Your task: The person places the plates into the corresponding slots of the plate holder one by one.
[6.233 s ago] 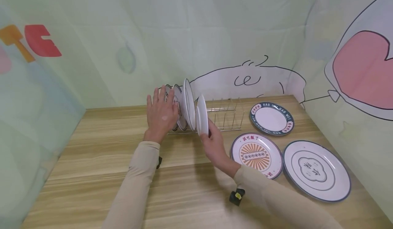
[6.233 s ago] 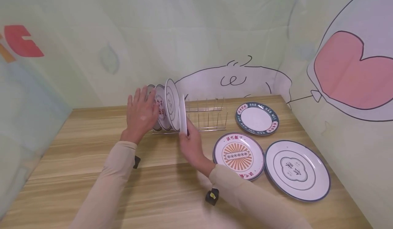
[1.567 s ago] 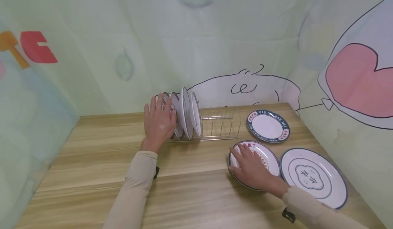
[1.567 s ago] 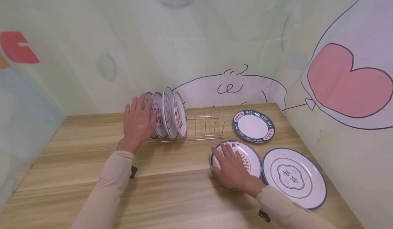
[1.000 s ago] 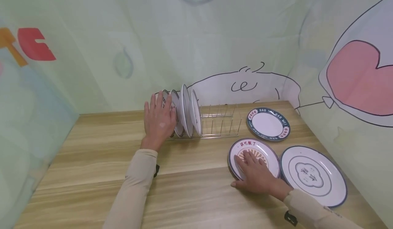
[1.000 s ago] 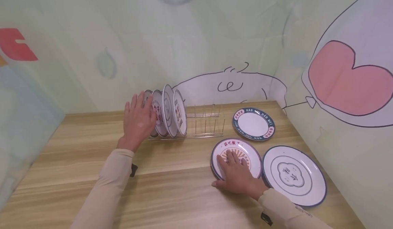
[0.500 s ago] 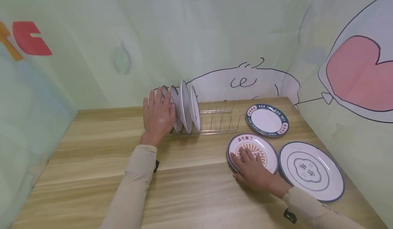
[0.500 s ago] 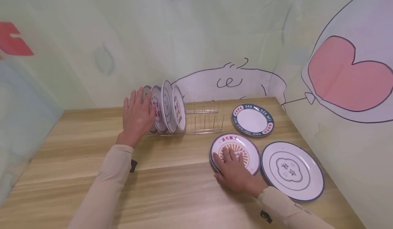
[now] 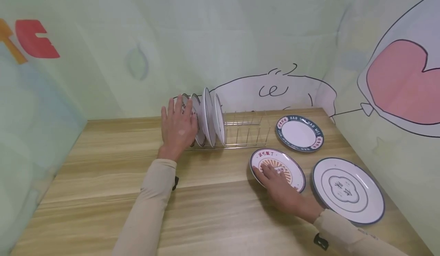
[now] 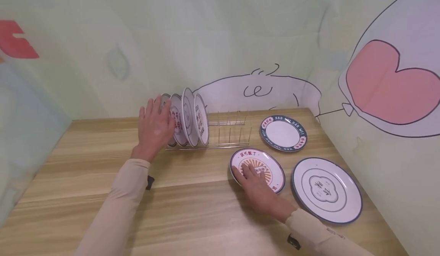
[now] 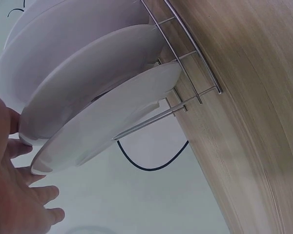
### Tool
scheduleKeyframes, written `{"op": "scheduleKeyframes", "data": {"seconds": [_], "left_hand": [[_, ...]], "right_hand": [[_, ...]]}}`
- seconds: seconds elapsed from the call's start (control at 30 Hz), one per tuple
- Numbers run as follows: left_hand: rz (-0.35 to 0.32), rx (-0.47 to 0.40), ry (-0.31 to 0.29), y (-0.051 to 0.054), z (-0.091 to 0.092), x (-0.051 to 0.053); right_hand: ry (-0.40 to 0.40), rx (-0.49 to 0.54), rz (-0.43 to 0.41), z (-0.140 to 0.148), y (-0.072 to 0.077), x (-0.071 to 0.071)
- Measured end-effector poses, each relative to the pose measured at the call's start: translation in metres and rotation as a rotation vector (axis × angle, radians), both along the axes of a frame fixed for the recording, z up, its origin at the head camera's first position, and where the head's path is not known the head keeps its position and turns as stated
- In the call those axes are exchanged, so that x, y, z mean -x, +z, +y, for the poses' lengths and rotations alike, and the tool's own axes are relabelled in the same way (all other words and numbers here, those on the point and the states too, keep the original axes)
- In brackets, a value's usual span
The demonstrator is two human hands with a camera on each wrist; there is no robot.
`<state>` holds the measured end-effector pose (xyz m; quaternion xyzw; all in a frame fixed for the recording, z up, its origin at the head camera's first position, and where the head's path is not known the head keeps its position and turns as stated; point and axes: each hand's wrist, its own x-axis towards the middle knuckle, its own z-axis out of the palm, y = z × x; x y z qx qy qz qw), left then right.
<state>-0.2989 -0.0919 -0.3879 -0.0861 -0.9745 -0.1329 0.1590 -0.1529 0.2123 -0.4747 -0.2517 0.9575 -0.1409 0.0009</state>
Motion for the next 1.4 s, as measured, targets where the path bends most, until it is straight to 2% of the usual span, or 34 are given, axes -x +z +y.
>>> {"op": "scheduleKeyframes", "data": {"seconds": [0.2, 0.37, 0.6, 0.83, 1.17, 1.4], "left_hand": [[-0.007, 0.008, 0.006, 0.0, 0.0, 0.001], [-0.012, 0.006, 0.009, 0.002, -0.001, 0.001], [-0.012, 0.011, 0.012, 0.002, 0.0, 0.0], [-0.01, 0.01, 0.013, 0.003, 0.001, -0.001], [-0.002, 0.005, 0.012, 0.002, 0.001, -0.001], [0.021, -0.005, 0.012, 0.0, 0.001, -0.001]], "right_hand": [[-0.004, 0.011, 0.078, -0.002, 0.003, 0.0], [-0.028, 0.102, 0.141, -0.001, 0.004, 0.004], [-0.09, 0.204, 0.109, 0.002, 0.016, 0.008], [-0.101, 0.272, 0.134, 0.002, 0.029, 0.007], [-0.152, 0.365, 0.005, 0.001, 0.043, 0.002], [-0.12, 0.458, -0.056, -0.004, 0.054, 0.002]]}}
